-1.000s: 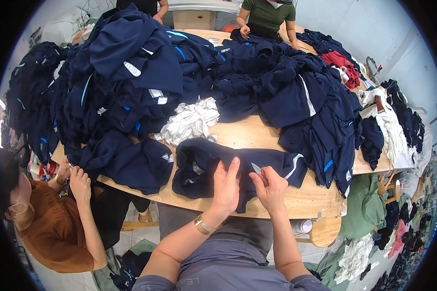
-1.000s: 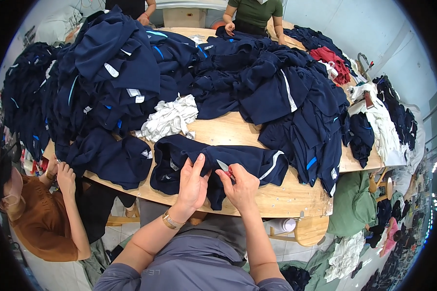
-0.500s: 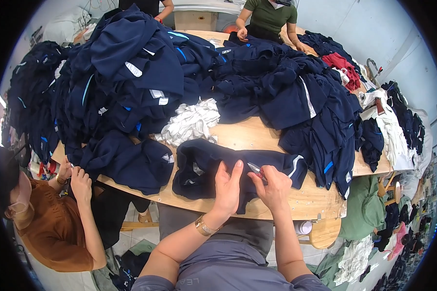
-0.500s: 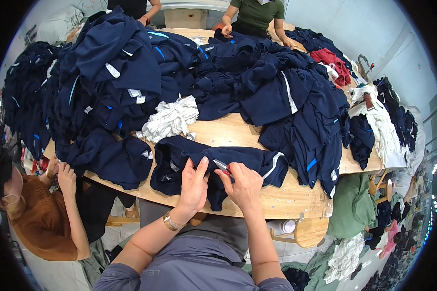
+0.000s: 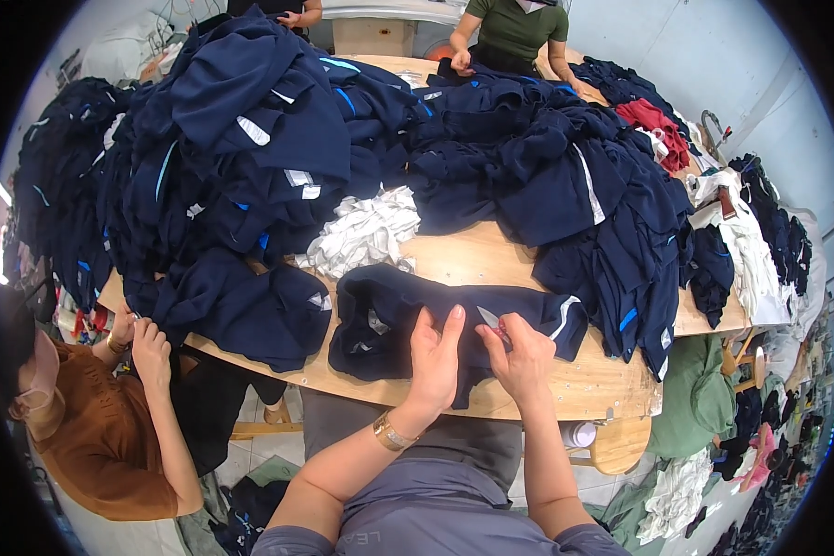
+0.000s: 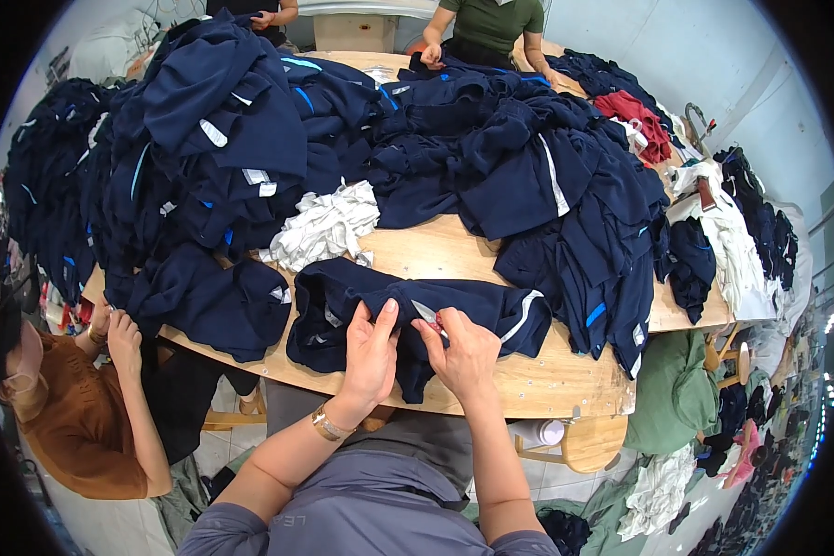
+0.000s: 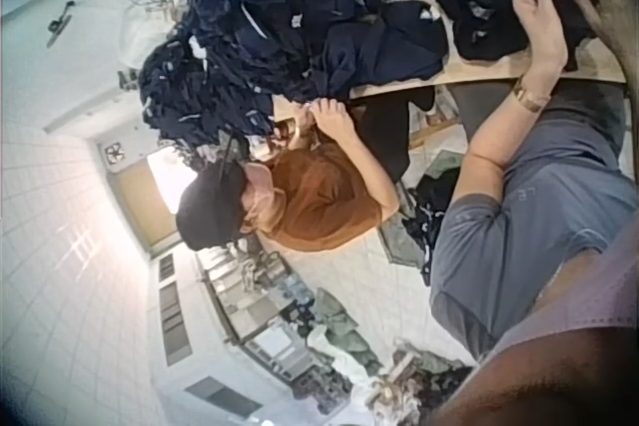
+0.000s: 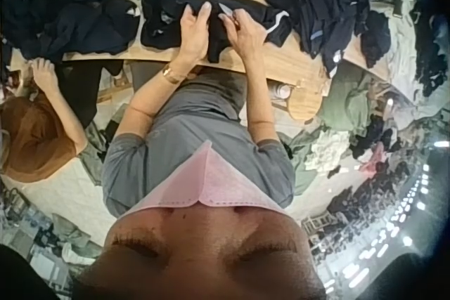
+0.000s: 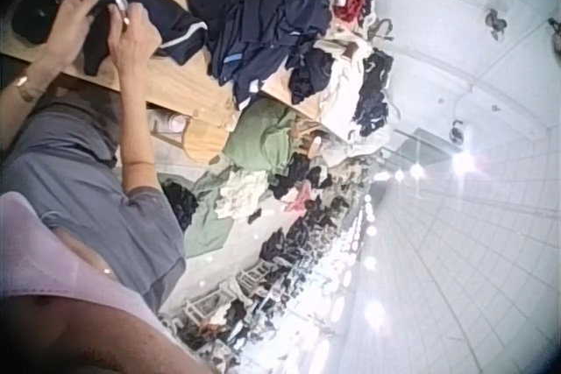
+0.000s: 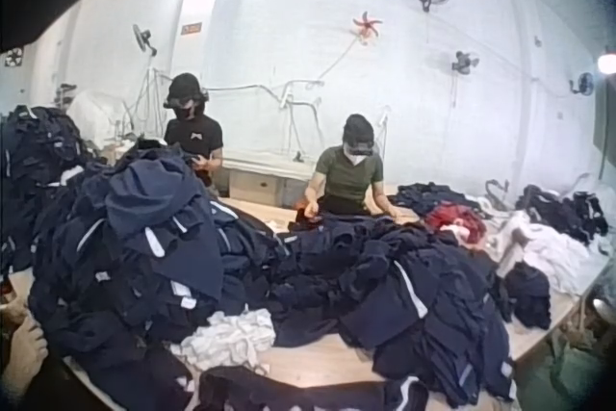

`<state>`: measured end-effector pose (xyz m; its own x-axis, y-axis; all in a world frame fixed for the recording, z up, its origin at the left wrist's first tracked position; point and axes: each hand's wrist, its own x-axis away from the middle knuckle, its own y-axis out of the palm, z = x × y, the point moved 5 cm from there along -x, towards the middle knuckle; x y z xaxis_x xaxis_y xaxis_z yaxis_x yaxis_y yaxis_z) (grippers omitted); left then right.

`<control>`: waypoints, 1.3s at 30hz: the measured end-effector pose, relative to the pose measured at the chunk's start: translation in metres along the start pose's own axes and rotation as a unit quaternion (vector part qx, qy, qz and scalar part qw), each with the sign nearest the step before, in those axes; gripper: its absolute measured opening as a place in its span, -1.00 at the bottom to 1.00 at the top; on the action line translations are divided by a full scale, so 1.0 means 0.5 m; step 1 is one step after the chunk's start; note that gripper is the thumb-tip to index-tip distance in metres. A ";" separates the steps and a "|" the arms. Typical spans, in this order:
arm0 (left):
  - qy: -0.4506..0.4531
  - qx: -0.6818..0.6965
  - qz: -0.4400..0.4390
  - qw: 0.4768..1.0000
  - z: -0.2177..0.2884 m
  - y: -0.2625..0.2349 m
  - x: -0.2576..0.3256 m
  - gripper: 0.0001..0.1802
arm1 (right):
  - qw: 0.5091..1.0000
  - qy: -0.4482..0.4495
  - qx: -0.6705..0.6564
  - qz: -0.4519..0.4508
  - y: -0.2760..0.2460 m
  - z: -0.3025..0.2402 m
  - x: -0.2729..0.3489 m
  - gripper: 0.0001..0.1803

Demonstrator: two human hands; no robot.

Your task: Trimming loose threads from dark blue pants using small clippers.

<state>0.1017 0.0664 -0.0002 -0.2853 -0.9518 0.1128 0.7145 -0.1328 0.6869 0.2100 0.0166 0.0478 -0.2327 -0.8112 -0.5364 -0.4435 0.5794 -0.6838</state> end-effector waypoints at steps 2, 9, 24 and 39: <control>-0.006 -0.017 -0.008 1.000 0.005 0.001 0.000 -0.83 | 0.999 0.036 -0.020 0.000 0.000 0.011 0.005 -0.68; -0.125 0.096 0.021 0.987 0.008 -0.005 -0.006 -0.76 | 0.997 0.053 -0.047 -0.011 0.002 0.022 0.015 -0.66; -0.068 0.053 0.011 0.996 0.014 0.012 0.006 -0.78 | 0.999 -0.031 0.023 0.001 0.001 0.003 0.004 -0.65; -0.257 0.187 -0.180 0.931 0.029 -0.061 -0.046 -0.60 | 0.936 0.112 -0.334 0.029 0.058 0.076 0.026 -0.70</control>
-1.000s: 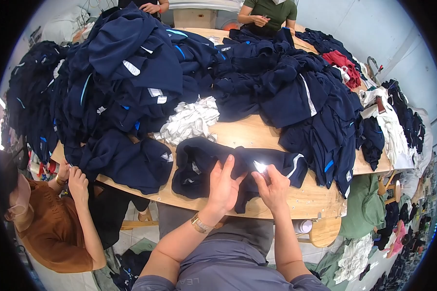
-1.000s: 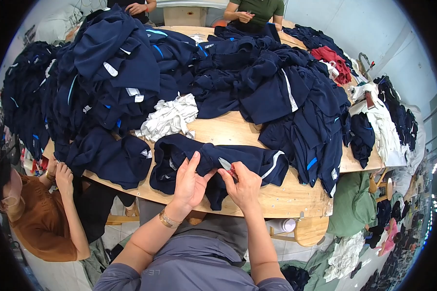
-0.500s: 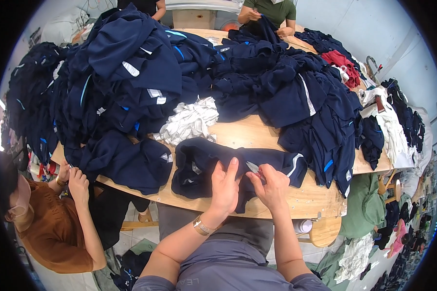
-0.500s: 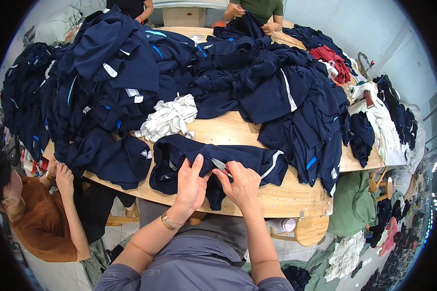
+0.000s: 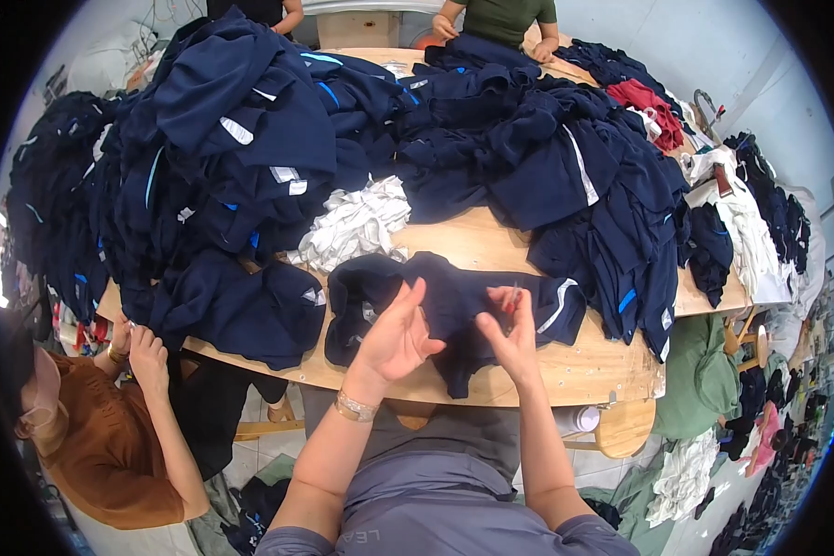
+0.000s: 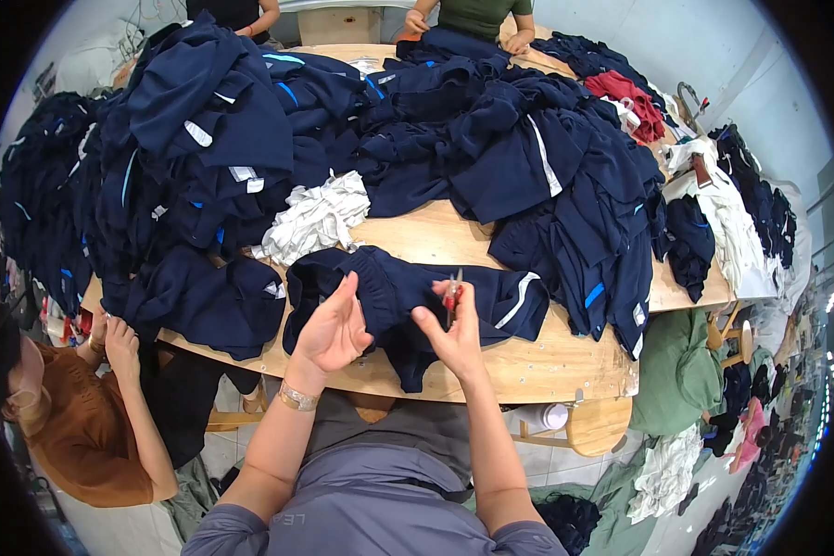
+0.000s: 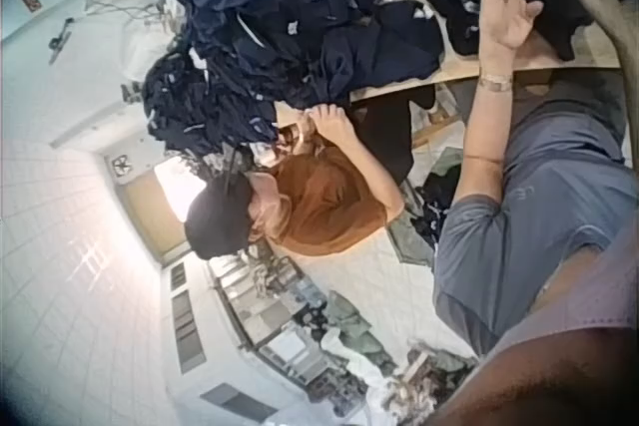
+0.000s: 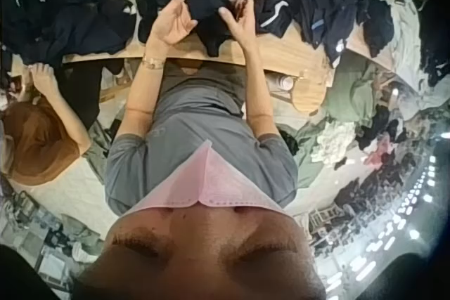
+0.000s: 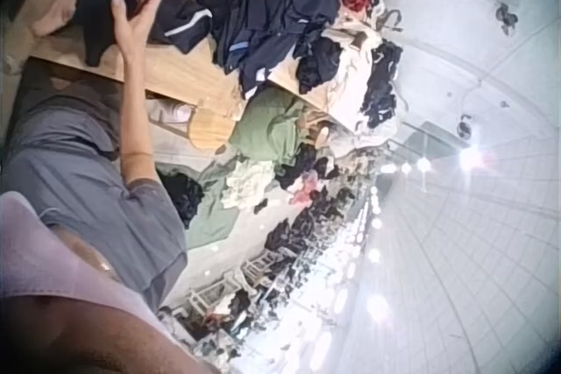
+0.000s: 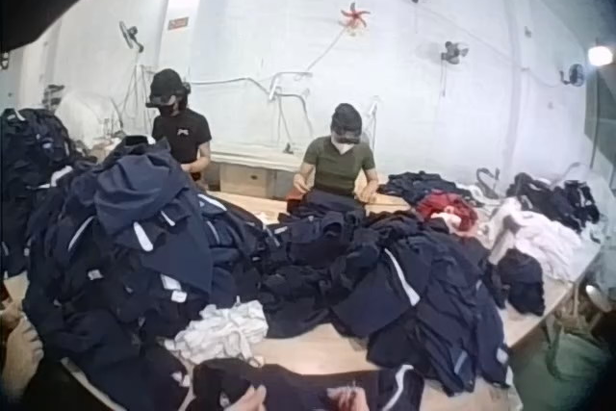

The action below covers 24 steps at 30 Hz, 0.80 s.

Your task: Trimming loose threads from dark blue pants using small clippers.

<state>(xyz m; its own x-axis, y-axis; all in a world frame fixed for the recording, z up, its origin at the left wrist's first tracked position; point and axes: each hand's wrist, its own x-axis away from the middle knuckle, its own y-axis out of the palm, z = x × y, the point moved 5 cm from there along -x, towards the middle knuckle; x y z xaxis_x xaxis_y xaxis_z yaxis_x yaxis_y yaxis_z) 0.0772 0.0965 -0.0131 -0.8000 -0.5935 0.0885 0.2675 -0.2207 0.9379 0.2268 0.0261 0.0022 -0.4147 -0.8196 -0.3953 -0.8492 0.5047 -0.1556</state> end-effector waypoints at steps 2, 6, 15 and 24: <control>-0.072 0.111 -0.077 0.988 -0.001 -0.002 0.005 -0.67 | 0.999 0.029 -0.001 -0.028 0.007 0.010 0.002 -0.69; -0.049 -0.002 0.010 0.999 -0.004 -0.012 0.001 -0.65 | 0.987 0.123 -0.097 -0.024 0.013 0.033 -0.004 -0.66; 0.017 -0.272 0.148 0.951 -0.002 0.008 0.018 -0.75 | 0.977 0.165 -0.136 -0.003 0.016 0.048 -0.038 -0.68; 0.130 -0.248 0.220 0.934 0.022 0.028 0.035 -0.79 | 0.988 0.013 0.151 0.011 0.018 -0.026 -0.016 -0.62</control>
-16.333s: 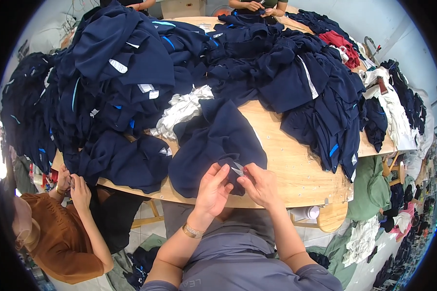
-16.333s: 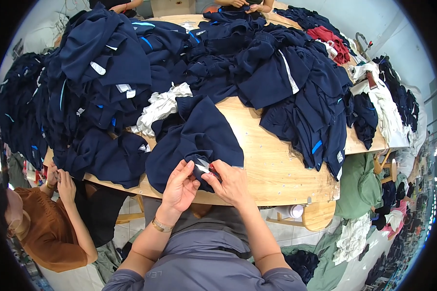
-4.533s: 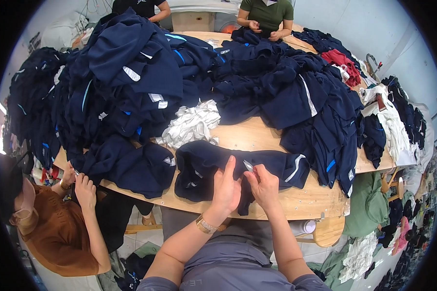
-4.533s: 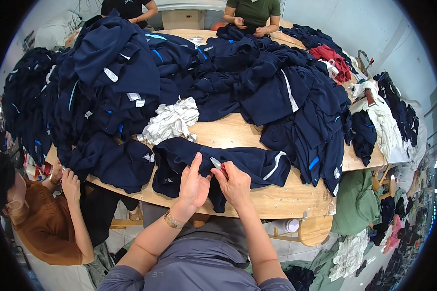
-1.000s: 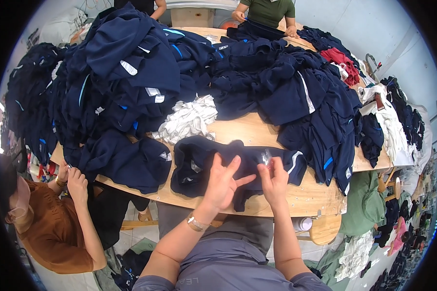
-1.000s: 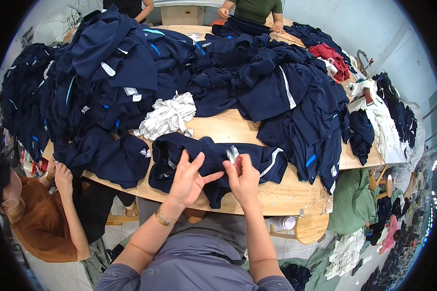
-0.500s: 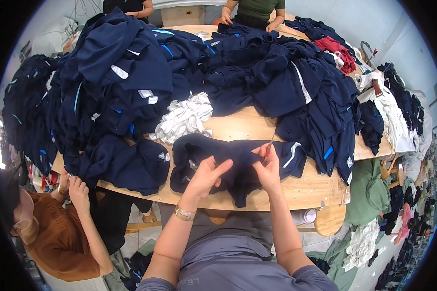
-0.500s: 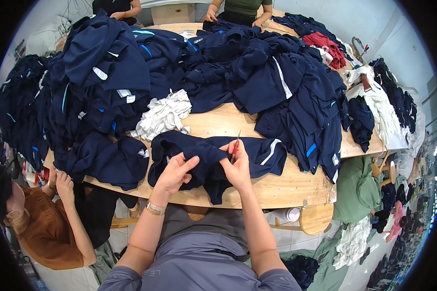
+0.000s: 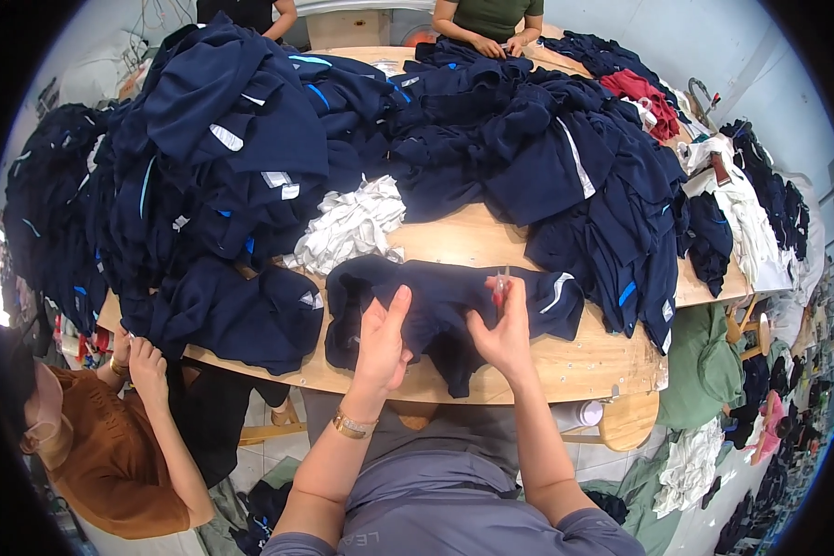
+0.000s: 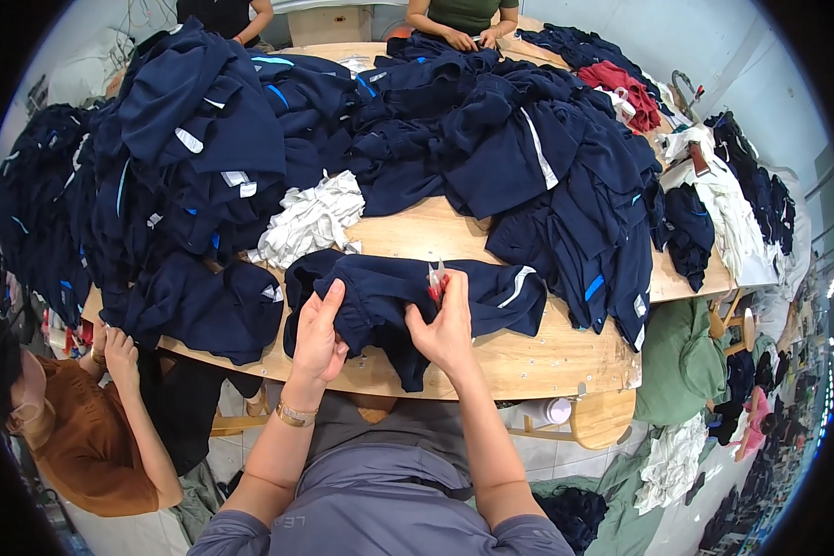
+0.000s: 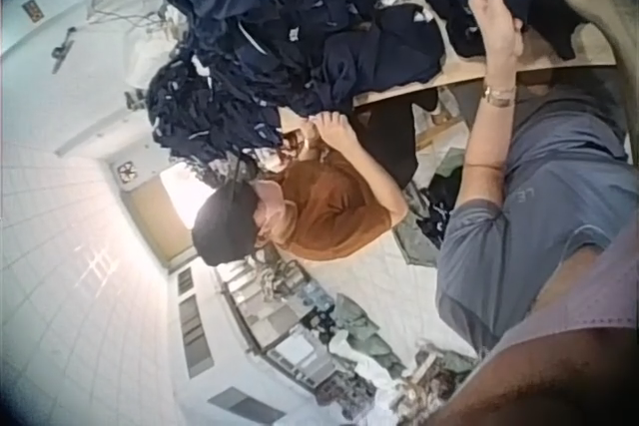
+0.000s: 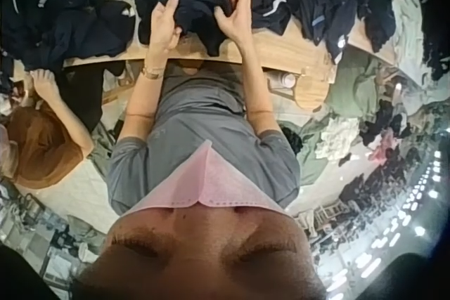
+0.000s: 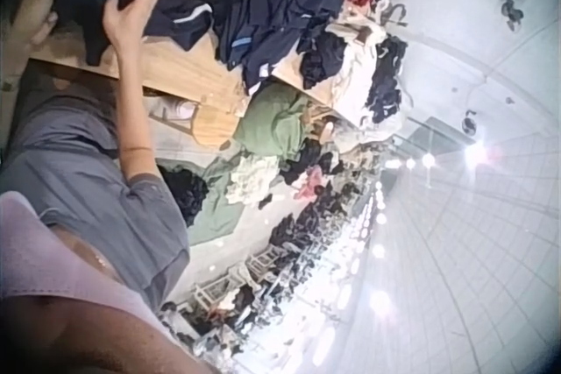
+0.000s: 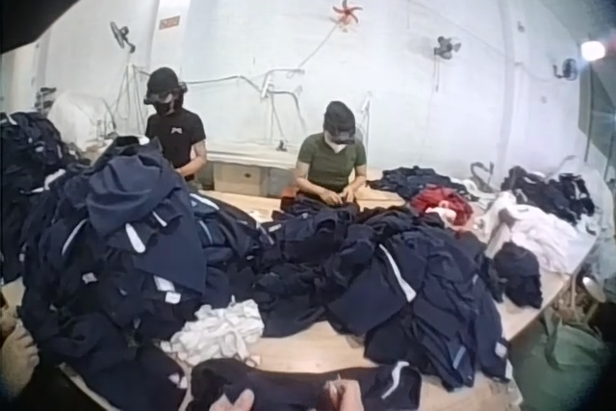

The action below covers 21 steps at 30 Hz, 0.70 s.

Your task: Trimming loose threads from dark blue pants using small clippers.

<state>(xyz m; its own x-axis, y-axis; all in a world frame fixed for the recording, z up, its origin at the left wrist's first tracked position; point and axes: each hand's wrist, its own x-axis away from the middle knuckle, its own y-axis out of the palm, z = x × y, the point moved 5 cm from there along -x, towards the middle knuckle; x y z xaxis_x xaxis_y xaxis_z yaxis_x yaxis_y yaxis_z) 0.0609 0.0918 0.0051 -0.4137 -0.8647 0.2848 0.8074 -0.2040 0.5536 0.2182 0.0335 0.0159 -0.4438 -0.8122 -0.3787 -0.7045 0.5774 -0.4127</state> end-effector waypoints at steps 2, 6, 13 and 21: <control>0.004 0.001 0.012 1.000 -0.005 -0.004 -0.002 -0.81 | 1.000 -0.003 -0.015 0.010 -0.013 -0.015 0.010 -0.65; -0.023 0.025 -0.003 0.999 -0.002 0.020 0.003 -0.82 | 0.983 -0.015 -0.178 0.040 -0.026 -0.031 0.022 -0.70; -0.010 -0.029 0.006 1.000 -0.023 0.029 0.009 -0.78 | 0.989 -0.001 -0.144 -0.042 -0.001 -0.085 0.014 -0.67; 0.082 -0.028 0.040 0.995 -0.025 0.024 0.004 -0.80 | 0.931 0.067 -0.297 -0.201 0.005 -0.104 0.054 -0.63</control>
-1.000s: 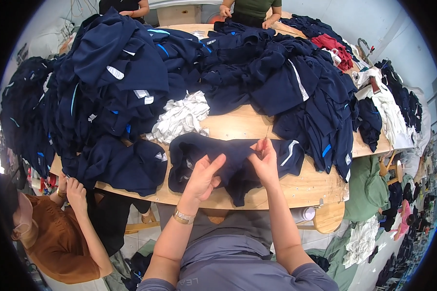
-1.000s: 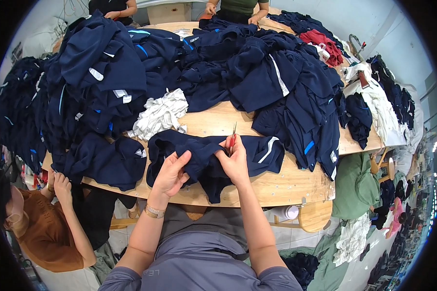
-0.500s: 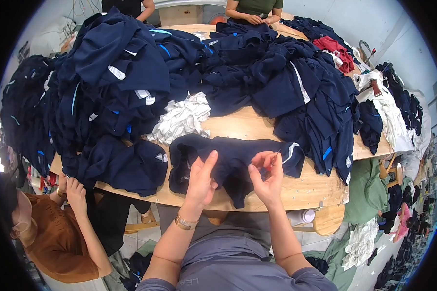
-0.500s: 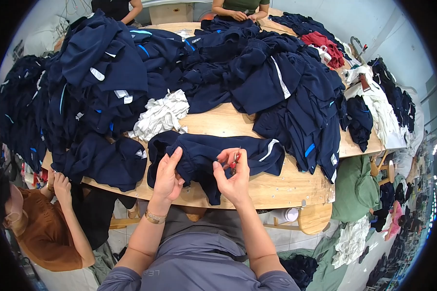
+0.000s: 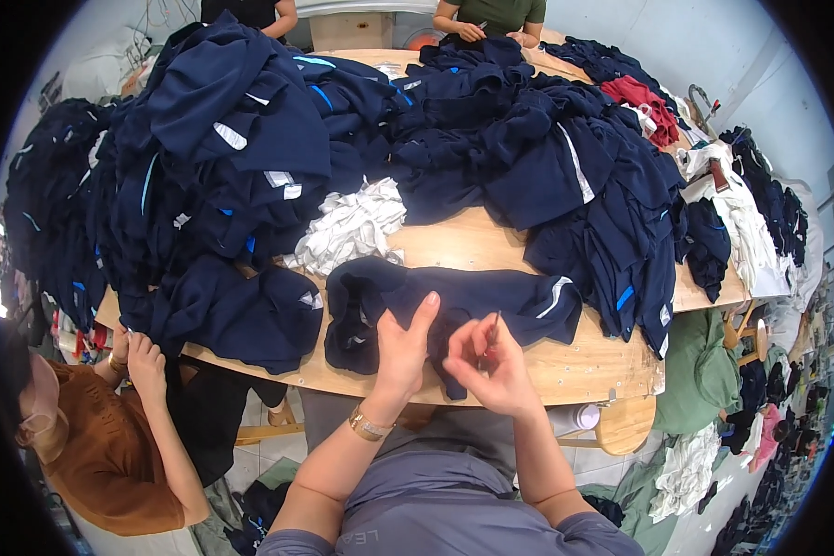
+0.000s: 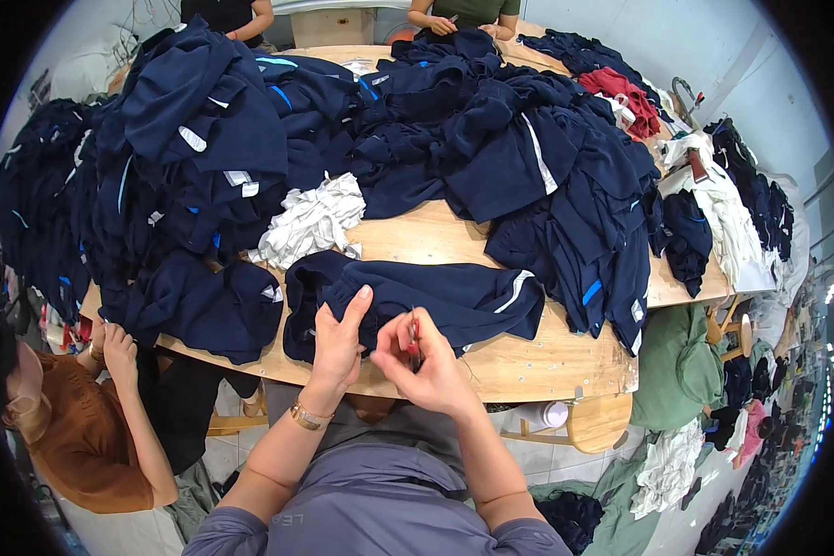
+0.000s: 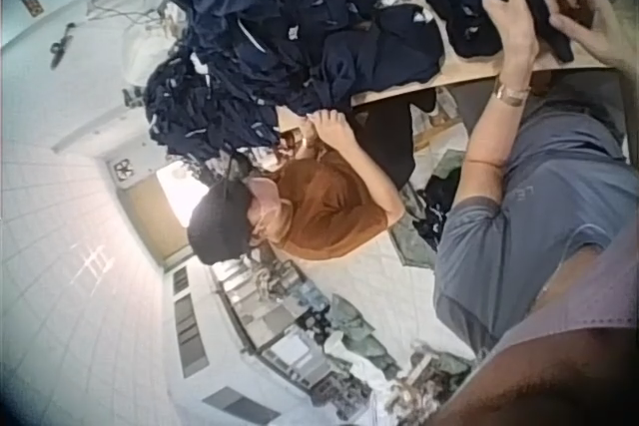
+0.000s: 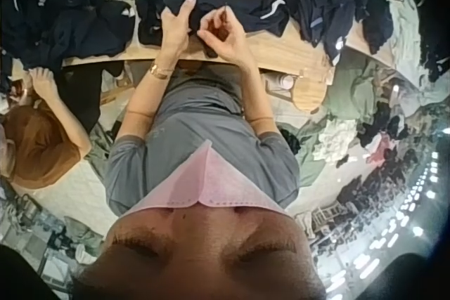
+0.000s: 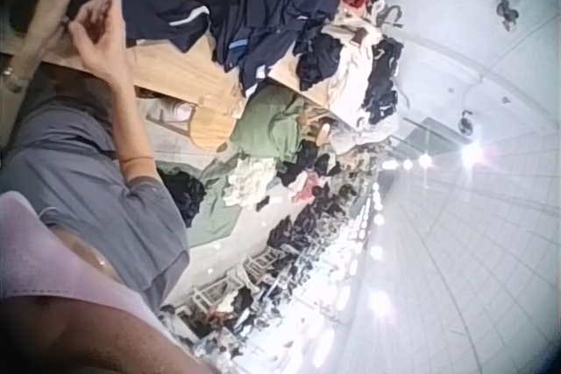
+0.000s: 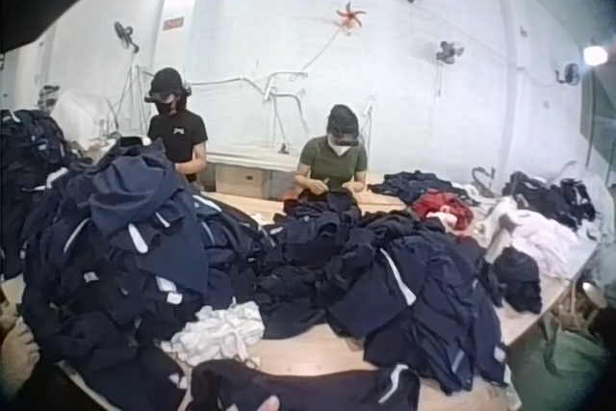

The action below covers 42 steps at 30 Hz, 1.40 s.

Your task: Trimming loose threads from dark blue pants using small clippers.

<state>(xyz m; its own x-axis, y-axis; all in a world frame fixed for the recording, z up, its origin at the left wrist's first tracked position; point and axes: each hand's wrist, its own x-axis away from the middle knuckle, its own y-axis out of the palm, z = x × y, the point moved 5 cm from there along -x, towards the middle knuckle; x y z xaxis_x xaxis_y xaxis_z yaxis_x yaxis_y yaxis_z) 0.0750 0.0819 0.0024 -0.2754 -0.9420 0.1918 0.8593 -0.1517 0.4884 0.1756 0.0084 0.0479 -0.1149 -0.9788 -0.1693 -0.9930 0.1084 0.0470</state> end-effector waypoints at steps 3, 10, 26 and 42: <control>-0.009 -0.018 0.015 1.000 -0.001 -0.001 -0.003 -0.90 | 0.985 0.048 -0.166 -0.025 -0.005 -0.004 0.016 -0.60; -0.092 -0.011 0.027 0.995 -0.017 -0.004 -0.005 -0.57 | 0.951 -0.015 0.287 0.114 -0.052 0.015 0.012 -0.67; -0.042 0.005 0.011 0.999 -0.005 0.015 0.000 -0.74 | 0.837 -0.119 0.520 0.123 -0.037 0.009 0.007 -0.64; -0.046 -0.008 0.042 0.998 -0.009 0.014 0.000 -0.67 | 0.841 -0.139 0.505 0.138 -0.040 -0.003 0.007 -0.65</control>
<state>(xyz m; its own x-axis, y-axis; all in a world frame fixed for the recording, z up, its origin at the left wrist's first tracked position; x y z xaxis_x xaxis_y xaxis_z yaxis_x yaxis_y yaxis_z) 0.0830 0.0794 0.0018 -0.2391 -0.9205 0.3090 0.8874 -0.0779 0.4544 0.1950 0.0024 0.0480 -0.2071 -0.8290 -0.5195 -0.4284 0.5542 -0.7136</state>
